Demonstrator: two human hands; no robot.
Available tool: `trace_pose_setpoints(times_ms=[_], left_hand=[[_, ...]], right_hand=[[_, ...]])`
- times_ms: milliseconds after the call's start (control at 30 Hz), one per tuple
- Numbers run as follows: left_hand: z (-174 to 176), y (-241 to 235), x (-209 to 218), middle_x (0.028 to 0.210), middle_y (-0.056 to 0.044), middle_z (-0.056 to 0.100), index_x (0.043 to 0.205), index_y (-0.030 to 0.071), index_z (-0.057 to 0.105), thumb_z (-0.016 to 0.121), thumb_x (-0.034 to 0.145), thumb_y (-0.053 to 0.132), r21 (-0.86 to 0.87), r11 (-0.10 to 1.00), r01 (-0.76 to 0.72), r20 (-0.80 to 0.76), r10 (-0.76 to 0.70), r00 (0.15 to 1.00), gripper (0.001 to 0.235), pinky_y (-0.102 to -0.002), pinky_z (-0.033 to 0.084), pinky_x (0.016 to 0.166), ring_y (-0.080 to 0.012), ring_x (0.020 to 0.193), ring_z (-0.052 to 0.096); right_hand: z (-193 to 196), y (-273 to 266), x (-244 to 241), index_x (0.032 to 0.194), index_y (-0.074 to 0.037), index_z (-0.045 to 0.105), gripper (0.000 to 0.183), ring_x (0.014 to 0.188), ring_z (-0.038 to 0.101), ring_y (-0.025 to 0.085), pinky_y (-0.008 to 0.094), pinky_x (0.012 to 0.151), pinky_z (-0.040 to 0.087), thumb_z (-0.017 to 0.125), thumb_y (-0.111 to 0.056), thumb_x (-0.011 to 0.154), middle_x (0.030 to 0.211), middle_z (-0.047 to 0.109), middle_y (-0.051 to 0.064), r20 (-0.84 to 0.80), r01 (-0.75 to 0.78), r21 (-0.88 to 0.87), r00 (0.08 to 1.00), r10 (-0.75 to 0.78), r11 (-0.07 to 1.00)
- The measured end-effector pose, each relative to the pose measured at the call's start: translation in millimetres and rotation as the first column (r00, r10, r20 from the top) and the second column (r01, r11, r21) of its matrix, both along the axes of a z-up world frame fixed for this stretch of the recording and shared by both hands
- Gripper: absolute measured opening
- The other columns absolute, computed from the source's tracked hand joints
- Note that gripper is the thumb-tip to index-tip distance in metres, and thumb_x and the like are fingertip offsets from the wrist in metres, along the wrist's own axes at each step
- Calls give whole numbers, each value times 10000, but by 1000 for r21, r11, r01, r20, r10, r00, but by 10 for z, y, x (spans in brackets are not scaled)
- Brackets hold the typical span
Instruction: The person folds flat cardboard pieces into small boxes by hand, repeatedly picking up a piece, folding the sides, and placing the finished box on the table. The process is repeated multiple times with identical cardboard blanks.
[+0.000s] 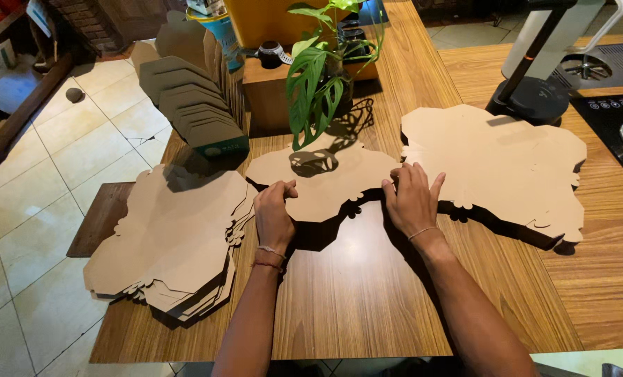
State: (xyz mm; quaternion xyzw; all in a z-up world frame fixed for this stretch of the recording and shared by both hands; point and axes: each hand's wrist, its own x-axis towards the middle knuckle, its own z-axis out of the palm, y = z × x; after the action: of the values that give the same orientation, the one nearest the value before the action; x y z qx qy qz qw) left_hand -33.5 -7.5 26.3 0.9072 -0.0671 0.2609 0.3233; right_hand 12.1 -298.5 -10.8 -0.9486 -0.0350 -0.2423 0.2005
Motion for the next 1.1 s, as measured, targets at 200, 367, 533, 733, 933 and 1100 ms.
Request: trace_pose_setpoints(times_ms=[200, 367, 533, 733, 933, 1100], left_hand=[[-20, 34, 21, 1120, 62, 745, 919, 227, 541, 623, 825, -32, -89, 995, -38, -15, 37, 999, 287, -328, 354, 1071, -142, 1133, 658], [-147, 44, 103, 1099, 78, 752, 924, 244, 571, 587, 830, -62, -41, 999, -25, -17, 24, 1000, 320, -325, 367, 1037, -139, 1127, 649], [-102, -2, 73, 1069, 84, 757, 928, 250, 608, 542, 831, -87, -3, 1000, -16, -19, 16, 1000, 357, -326, 378, 1012, -149, 1111, 657], [-104, 2, 61, 1059, 60, 767, 904, 238, 646, 549, 770, -102, -38, 999, 7, -24, -8, 1000, 378, -335, 386, 1016, -192, 1114, 661], [-127, -5, 100, 1014, 98, 755, 863, 276, 661, 624, 738, -86, -8, 1000, 9, 10, -9, 1000, 385, -320, 383, 1019, -153, 1115, 654], [-140, -5, 119, 964, 94, 764, 841, 281, 669, 724, 692, 51, 74, 987, 146, 12, -147, 989, 279, -352, 396, 1035, -163, 1041, 687]], right_hand=[[-179, -165, 166, 1203, -238, 580, 286, 1477, 428, 333, 799, 1156, 120, 535, -242, 921, 1445, 581, 90, -79, 4, -17, 997, -5, 1000], [-238, -302, 225, 1213, -231, 560, 363, 1427, 474, 331, 795, 1151, 122, 529, -133, 864, 1382, 595, 82, -23, 56, 11, 998, -56, 998], [287, -113, -53, 1158, -164, 634, 371, 1376, 514, 408, 800, 1132, 126, 716, -363, 856, 1355, 625, 167, 52, -45, 23, 998, 44, 999], [-10, -256, 121, 1098, -225, 644, 315, 1324, 563, 312, 776, 1159, 181, 790, -283, 825, 1296, 644, 33, 24, -20, -7, 1000, 20, 1000], [191, -202, 38, 1103, -211, 615, 337, 1346, 531, 316, 740, 1180, 145, 666, -95, 790, 1305, 613, 44, 133, -55, -6, 990, 55, 998], [280, 153, -122, 1283, -193, 634, 656, 1354, 482, 380, 666, 1140, 269, 808, -229, 652, 1415, 560, 120, 127, -451, -176, 871, 475, 875]])
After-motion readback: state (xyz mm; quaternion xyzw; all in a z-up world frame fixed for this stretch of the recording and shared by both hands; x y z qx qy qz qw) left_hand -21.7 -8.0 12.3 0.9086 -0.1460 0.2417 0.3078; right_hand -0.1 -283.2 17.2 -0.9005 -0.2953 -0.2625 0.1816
